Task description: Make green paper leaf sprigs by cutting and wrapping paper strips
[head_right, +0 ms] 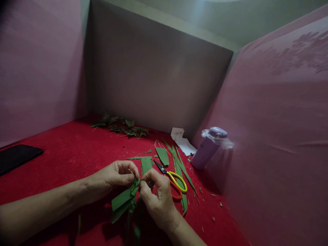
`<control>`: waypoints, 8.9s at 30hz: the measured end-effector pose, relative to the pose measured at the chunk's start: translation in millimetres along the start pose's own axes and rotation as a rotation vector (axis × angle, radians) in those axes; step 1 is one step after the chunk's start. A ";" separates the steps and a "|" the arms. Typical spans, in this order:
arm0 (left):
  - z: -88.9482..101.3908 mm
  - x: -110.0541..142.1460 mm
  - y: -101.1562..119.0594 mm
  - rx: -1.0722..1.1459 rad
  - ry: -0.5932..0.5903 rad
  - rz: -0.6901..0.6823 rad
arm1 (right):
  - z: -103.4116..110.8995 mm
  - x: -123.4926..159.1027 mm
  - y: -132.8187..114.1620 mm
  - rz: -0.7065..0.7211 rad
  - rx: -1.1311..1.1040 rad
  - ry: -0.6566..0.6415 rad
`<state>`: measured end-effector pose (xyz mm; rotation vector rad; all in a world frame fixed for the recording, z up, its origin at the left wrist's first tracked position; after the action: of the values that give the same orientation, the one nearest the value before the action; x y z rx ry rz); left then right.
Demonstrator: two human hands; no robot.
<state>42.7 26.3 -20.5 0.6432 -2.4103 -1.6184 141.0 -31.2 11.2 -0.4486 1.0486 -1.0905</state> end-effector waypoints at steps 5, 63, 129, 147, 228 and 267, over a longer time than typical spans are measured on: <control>3.6 0.6 2.2 -0.055 0.049 0.007 | 0.0 1.0 2.6 -0.002 0.007 -0.003; 3.3 -2.2 6.2 -0.212 0.142 -0.015 | 4.5 1.9 3.7 -0.059 -0.003 0.076; 0.8 3.2 5.2 -0.396 0.281 0.065 | 3.3 0.1 12.5 -0.081 0.021 0.090; 9.9 7.6 5.2 -0.137 0.489 -0.038 | 1.5 0.6 11.0 -0.091 0.020 0.089; -14.5 19.4 42.5 -0.816 0.315 -0.391 | 7.9 2.9 -12.6 0.121 0.018 -0.038; -9.2 15.3 23.7 -0.506 0.388 -0.181 | 3.9 5.3 -2.7 0.032 0.028 -0.082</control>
<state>26.3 19.4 3.3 0.9812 -1.6268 -1.8620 143.4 -37.8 12.7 -0.4491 0.9642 -1.0484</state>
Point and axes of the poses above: each hand's wrist, its own x-axis away from the middle knuckle, its own z-axis out of the back of the hand, y = z × x, the point moved 7 cm from there along -x, towards the middle knuckle, and after that the axes turned 7 degrees about -y, right-handed, at the moved point
